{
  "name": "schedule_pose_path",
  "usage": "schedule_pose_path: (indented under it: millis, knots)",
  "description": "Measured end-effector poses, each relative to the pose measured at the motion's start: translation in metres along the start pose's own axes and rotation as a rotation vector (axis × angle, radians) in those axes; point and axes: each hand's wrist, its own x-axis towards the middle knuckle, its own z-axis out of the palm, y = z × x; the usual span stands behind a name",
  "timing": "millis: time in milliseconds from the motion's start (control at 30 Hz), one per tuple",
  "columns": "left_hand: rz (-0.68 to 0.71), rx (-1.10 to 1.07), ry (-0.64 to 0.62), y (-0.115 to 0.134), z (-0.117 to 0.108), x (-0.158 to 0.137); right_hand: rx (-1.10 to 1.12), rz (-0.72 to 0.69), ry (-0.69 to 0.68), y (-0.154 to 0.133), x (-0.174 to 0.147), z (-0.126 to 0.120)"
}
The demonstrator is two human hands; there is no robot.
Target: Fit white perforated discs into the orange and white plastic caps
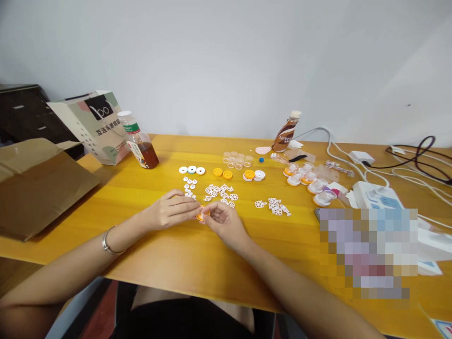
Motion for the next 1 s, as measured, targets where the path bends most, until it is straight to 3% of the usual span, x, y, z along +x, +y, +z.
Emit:
schedule_pose_path:
  millis: [367,667,1000]
  knots:
    - [-0.133,-0.101,0.009,-0.003,0.009,-0.003,0.046,-0.025,-0.038,0.001,0.004,-0.001]
    - [-0.306,-0.338,0.082,-0.002,0.019,-0.002,0.006,0.016,-0.018,0.006,0.008,-0.005]
    - [-0.326,-0.341,0.071,0.001,0.021,-0.002,0.057,0.053,-0.020,0.008,0.009,-0.006]
